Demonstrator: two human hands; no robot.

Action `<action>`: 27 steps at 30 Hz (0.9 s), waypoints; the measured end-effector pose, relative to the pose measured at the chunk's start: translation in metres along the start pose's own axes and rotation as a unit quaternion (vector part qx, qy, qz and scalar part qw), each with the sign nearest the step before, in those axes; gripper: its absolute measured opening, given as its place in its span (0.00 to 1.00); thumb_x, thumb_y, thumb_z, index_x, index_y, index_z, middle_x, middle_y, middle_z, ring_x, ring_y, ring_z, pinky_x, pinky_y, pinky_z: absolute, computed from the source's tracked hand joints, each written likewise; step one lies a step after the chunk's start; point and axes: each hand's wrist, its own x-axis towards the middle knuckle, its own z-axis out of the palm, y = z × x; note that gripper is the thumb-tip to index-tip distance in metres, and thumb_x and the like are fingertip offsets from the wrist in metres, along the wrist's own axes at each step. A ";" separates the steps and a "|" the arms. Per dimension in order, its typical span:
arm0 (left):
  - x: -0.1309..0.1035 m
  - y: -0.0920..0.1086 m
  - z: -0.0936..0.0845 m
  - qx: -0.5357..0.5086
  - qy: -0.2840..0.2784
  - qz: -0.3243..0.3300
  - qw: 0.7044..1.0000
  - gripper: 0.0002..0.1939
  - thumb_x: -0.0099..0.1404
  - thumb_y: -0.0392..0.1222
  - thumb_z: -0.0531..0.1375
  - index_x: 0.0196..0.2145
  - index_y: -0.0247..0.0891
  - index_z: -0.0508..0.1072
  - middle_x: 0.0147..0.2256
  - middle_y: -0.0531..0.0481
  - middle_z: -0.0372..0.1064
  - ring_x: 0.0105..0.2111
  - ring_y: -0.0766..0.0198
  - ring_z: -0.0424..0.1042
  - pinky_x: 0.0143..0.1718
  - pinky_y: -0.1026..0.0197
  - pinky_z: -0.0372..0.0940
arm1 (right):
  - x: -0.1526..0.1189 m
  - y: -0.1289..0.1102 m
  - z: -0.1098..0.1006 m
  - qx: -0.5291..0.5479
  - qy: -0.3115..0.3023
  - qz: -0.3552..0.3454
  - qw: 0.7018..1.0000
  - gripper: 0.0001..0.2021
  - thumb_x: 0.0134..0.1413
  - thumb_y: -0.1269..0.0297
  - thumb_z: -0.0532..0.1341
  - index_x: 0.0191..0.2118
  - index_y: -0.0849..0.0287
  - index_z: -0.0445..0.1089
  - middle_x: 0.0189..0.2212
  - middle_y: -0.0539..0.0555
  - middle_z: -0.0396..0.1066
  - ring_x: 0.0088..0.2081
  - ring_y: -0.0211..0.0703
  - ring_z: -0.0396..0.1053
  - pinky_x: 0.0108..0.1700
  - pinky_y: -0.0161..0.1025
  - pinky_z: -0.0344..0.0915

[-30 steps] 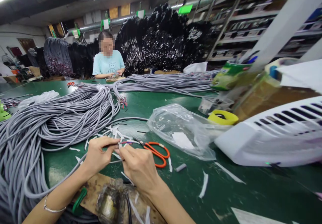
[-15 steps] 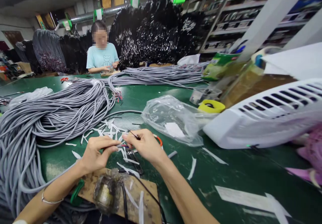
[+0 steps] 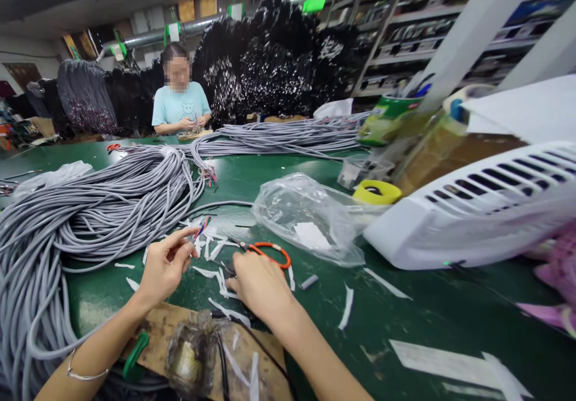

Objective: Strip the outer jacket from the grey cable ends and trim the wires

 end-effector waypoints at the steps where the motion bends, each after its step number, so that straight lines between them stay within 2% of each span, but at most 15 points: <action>1: 0.000 -0.001 0.000 -0.017 -0.001 -0.009 1.000 0.15 0.60 0.38 0.52 0.43 0.32 0.70 0.22 0.52 0.65 0.15 0.74 0.55 0.17 0.69 0.51 | -0.002 -0.004 0.000 -0.019 -0.019 -0.001 1.000 0.02 0.44 0.70 0.61 0.27 0.62 0.70 0.24 0.59 0.71 0.28 0.50 0.71 0.25 0.36 0.56; 3: 0.002 -0.002 0.001 -0.067 -0.016 -0.033 0.997 0.16 0.60 0.41 0.52 0.43 0.31 0.69 0.22 0.53 0.64 0.15 0.74 0.53 0.17 0.69 0.50 | -0.004 -0.010 0.002 -0.041 -0.023 -0.010 0.999 0.04 0.42 0.75 0.59 0.25 0.62 0.70 0.23 0.60 0.72 0.28 0.51 0.71 0.24 0.36 0.55; 6: 0.004 -0.003 0.001 -0.166 -0.064 -0.053 0.983 0.17 0.60 0.46 0.54 0.44 0.32 0.66 0.22 0.55 0.59 0.16 0.75 0.53 0.18 0.69 0.50 | -0.005 -0.008 0.010 -0.025 0.017 -0.031 0.999 0.08 0.41 0.79 0.57 0.22 0.61 0.69 0.21 0.58 0.71 0.25 0.47 0.71 0.23 0.34 0.53; 8: 0.004 -0.004 0.000 -0.217 -0.081 -0.037 0.972 0.15 0.59 0.48 0.55 0.40 0.34 0.65 0.22 0.56 0.57 0.17 0.75 0.52 0.19 0.70 0.49 | -0.004 0.000 0.014 -0.005 0.046 -0.045 0.998 0.09 0.44 0.79 0.55 0.25 0.60 0.69 0.20 0.56 0.71 0.23 0.44 0.70 0.22 0.34 0.52; 10: 0.003 -0.006 0.000 -0.240 -0.075 -0.003 0.968 0.13 0.59 0.49 0.55 0.33 0.35 0.64 0.21 0.57 0.54 0.17 0.75 0.51 0.19 0.69 0.48 | -0.001 0.007 0.013 0.024 0.087 -0.048 0.995 0.11 0.48 0.77 0.52 0.31 0.58 0.69 0.23 0.54 0.71 0.23 0.44 0.69 0.21 0.34 0.53; 13: 0.000 -0.008 -0.001 -0.198 -0.041 0.065 0.977 0.14 0.61 0.49 0.53 0.25 0.35 0.62 0.19 0.56 0.52 0.19 0.73 0.51 0.20 0.68 0.49 | 0.000 0.010 0.001 0.134 0.185 -0.057 0.972 0.12 0.55 0.72 0.47 0.36 0.57 0.66 0.29 0.54 0.71 0.26 0.42 0.70 0.24 0.35 0.59; 15: -0.002 -0.007 -0.002 -0.137 -0.008 0.122 0.983 0.15 0.62 0.45 0.51 0.21 0.35 0.61 0.18 0.55 0.52 0.20 0.71 0.53 0.22 0.66 0.51 | -0.001 0.005 -0.009 0.223 0.217 -0.085 0.946 0.12 0.59 0.66 0.45 0.35 0.57 0.64 0.28 0.53 0.71 0.27 0.40 0.69 0.26 0.34 0.61; 17: -0.004 -0.004 -0.002 -0.071 0.017 0.180 0.981 0.15 0.61 0.39 0.51 0.18 0.36 0.60 0.18 0.54 0.53 0.21 0.70 0.54 0.23 0.65 0.52 | -0.004 -0.002 -0.017 0.276 0.215 -0.119 0.929 0.12 0.59 0.62 0.45 0.32 0.56 0.63 0.24 0.51 0.69 0.25 0.39 0.68 0.25 0.33 0.61; 20: -0.006 0.002 -0.003 0.014 0.018 0.231 0.973 0.12 0.55 0.31 0.50 0.16 0.36 0.62 0.18 0.53 0.57 0.20 0.70 0.57 0.23 0.66 0.52 | -0.008 -0.011 -0.021 0.303 0.217 -0.146 0.916 0.14 0.59 0.60 0.45 0.28 0.56 0.62 0.22 0.50 0.68 0.24 0.38 0.66 0.25 0.33 0.61; 24: -0.008 0.006 -0.002 0.061 -0.010 0.249 0.967 0.11 0.49 0.29 0.49 0.15 0.37 0.64 0.19 0.51 0.60 0.21 0.69 0.59 0.22 0.66 0.53 | -0.009 -0.014 -0.019 0.338 0.216 -0.179 0.898 0.15 0.59 0.61 0.45 0.30 0.57 0.66 0.25 0.52 0.70 0.27 0.39 0.67 0.29 0.34 0.62; 27: -0.009 0.004 -0.002 0.070 -0.026 0.247 0.966 0.11 0.48 0.29 0.48 0.15 0.37 0.65 0.19 0.50 0.60 0.21 0.68 0.60 0.23 0.66 0.54 | -0.008 -0.014 -0.016 0.364 0.196 -0.178 0.893 0.16 0.59 0.61 0.45 0.28 0.57 0.66 0.22 0.51 0.68 0.25 0.37 0.65 0.28 0.33 0.61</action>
